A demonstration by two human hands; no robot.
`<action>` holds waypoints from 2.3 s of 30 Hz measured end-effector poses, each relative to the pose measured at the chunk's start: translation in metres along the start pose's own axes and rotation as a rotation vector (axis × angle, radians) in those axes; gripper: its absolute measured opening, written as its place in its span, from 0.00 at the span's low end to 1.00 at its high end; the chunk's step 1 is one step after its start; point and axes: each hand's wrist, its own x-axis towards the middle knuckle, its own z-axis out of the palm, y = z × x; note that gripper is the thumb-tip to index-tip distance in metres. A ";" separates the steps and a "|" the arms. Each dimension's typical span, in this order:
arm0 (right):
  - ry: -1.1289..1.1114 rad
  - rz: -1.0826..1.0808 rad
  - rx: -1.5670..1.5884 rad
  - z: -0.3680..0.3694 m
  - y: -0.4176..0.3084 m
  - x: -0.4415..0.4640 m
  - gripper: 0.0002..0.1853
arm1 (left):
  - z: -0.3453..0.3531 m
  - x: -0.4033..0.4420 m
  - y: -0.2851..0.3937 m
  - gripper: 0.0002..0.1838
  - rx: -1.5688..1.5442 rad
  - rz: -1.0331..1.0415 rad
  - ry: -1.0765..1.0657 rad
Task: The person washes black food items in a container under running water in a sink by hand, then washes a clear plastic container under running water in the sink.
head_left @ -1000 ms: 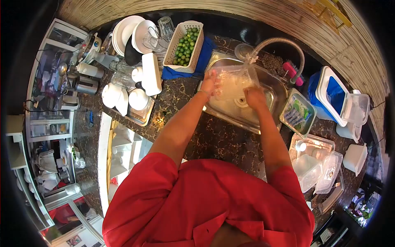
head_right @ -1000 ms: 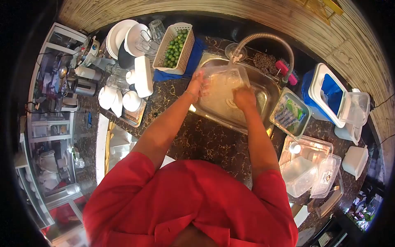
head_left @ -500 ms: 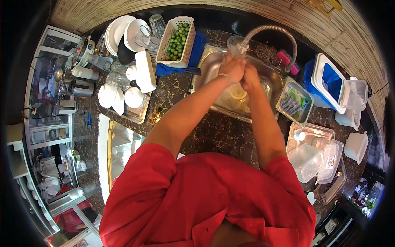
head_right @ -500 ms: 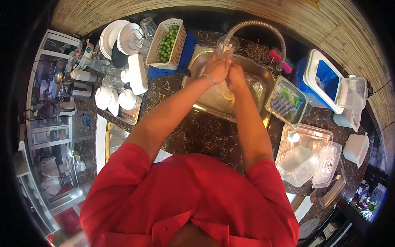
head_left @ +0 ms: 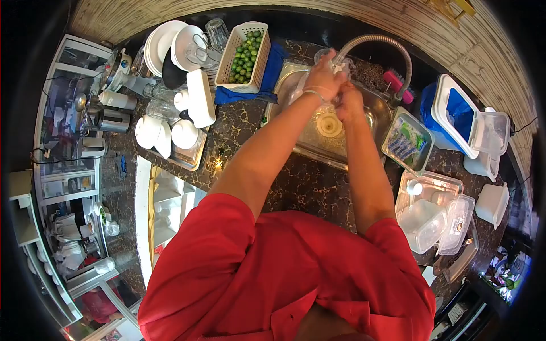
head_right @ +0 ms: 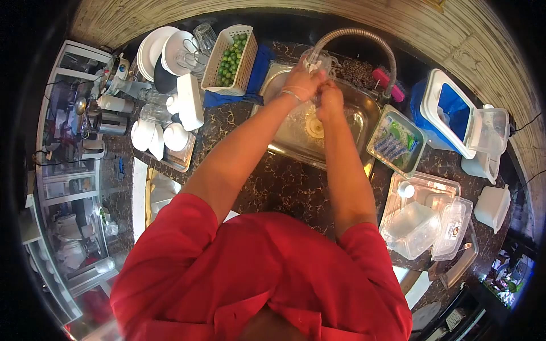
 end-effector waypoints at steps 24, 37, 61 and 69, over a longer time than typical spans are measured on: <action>-0.480 -0.799 -1.761 -0.064 -0.025 -0.104 0.08 | -0.033 -0.074 -0.082 0.36 -0.877 -1.114 -0.479; 0.083 -0.137 -0.763 -0.076 -0.020 -0.132 0.45 | 0.005 -0.101 -0.054 0.25 -0.871 -0.862 0.019; 0.047 0.110 -0.232 -0.114 0.054 -0.013 0.23 | -0.124 -0.007 0.024 0.41 -0.323 -0.551 -0.813; 0.183 -0.203 -0.637 -0.037 0.093 0.081 0.04 | -0.148 -0.017 0.061 0.35 0.593 -0.127 -0.135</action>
